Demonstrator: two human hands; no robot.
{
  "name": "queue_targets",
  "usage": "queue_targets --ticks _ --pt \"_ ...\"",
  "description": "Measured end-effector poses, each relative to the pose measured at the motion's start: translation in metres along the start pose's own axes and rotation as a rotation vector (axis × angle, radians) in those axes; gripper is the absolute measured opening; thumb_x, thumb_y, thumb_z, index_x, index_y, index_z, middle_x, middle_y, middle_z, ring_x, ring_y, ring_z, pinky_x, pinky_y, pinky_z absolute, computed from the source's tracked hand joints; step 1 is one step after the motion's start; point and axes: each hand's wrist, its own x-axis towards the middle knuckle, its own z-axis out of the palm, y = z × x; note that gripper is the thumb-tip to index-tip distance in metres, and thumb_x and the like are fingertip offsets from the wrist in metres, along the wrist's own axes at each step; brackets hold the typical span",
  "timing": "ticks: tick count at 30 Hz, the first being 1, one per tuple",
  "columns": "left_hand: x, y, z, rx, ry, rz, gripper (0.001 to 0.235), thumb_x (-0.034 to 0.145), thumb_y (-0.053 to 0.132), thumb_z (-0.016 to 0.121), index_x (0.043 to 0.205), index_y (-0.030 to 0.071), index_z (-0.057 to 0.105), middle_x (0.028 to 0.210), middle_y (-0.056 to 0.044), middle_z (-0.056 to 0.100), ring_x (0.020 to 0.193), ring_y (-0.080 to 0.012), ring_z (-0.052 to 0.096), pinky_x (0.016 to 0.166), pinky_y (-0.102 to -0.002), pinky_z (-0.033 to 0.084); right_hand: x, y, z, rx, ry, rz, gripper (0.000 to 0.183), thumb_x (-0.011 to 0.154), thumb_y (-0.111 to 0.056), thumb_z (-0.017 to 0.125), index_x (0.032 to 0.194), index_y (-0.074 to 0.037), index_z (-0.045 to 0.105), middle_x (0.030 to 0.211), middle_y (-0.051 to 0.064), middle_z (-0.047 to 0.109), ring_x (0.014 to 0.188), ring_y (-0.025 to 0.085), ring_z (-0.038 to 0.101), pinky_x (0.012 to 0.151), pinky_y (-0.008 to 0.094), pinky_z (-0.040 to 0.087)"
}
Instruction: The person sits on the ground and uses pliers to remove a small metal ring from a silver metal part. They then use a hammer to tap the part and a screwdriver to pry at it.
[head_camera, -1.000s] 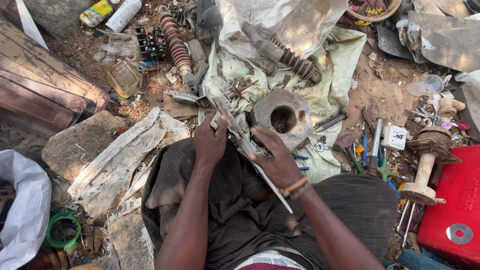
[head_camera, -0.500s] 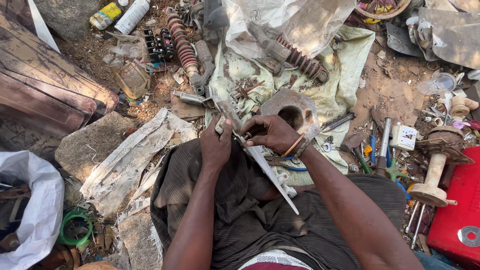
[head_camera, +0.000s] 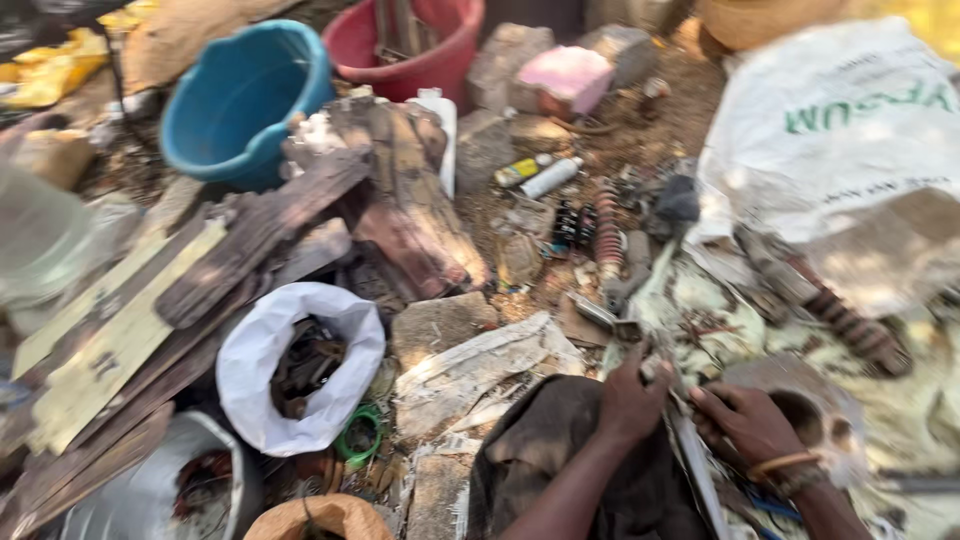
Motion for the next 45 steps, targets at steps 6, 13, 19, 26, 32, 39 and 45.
queue_targets --ticks 6,13,19,26,32,39,45 --pt "0.020 -0.020 -0.007 -0.243 -0.045 0.151 0.079 0.083 0.040 0.078 0.148 0.004 0.052 0.147 -0.020 0.058 0.134 -0.0318 0.058 0.109 -0.041 0.048 0.001 0.036 0.008 -0.298 0.139 -0.334 0.039 0.101 -0.035 0.057 0.096 0.000 0.073 0.074 0.011 0.069 0.064 0.019 0.062 0.065 0.037 0.050" --pt "0.045 -0.042 0.005 -0.829 -0.145 -0.019 0.041 0.104 0.029 0.073 0.133 -0.001 0.072 0.108 -0.007 0.070 0.095 -0.0119 0.061 0.084 -0.028 0.052 0.004 0.055 0.020 0.646 0.081 0.095 0.034 0.098 -0.032 0.069 0.098 0.002 0.075 0.076 0.009 0.074 0.061 0.012 0.068 0.057 0.028 0.055" --pt "0.065 -0.025 0.010 -0.655 -0.178 -0.175 0.034 0.093 0.022 0.075 0.122 0.004 0.076 0.087 -0.001 0.070 0.069 -0.0090 0.058 0.057 -0.027 0.049 0.014 0.065 0.007 0.727 0.106 0.154 0.034 0.100 -0.030 0.066 0.100 0.004 0.073 0.080 0.013 0.075 0.063 0.018 0.071 0.057 0.032 0.058" --pt "0.063 -0.028 0.014 -0.752 -0.158 -0.031 0.032 0.091 0.019 0.078 0.119 0.004 0.076 0.098 0.000 0.077 0.085 -0.0057 0.067 0.075 -0.022 0.056 0.009 0.068 0.000 0.745 0.090 0.193 0.030 0.098 -0.027 0.067 0.104 0.002 0.074 0.080 0.013 0.075 0.067 0.019 0.072 0.059 0.031 0.058" --pt "0.058 -0.031 0.011 -0.713 -0.104 -0.063 0.032 0.090 0.017 0.080 0.116 -0.001 0.078 0.096 -0.004 0.077 0.082 -0.0086 0.067 0.073 -0.023 0.056 -0.003 0.051 0.008 0.738 0.093 0.187 0.031 0.097 -0.027 0.070 0.104 0.003 0.074 0.083 0.011 0.076 0.067 0.017 0.071 0.059 0.030 0.058" --pt "0.039 -0.047 -0.007 -0.816 -0.001 -0.026 0.029 0.098 0.014 0.074 0.119 -0.005 0.072 0.101 -0.007 0.075 0.087 -0.0111 0.069 0.079 -0.025 0.058 -0.014 0.021 0.040 0.527 0.154 0.056 0.030 0.094 -0.027 0.074 0.103 0.001 0.077 0.086 0.009 0.077 0.074 0.013 0.072 0.068 0.029 0.060" --pt "0.032 -0.031 -0.028 -0.663 -0.059 -0.108 0.042 0.104 0.032 0.062 0.132 0.001 0.066 0.125 -0.008 0.068 0.117 -0.0146 0.061 0.101 -0.029 0.048 -0.039 -0.028 0.070 0.296 0.376 0.018 0.028 0.092 -0.028 0.074 0.108 -0.006 0.078 0.100 0.010 0.080 0.091 0.021 0.076 0.084 0.036 0.057"
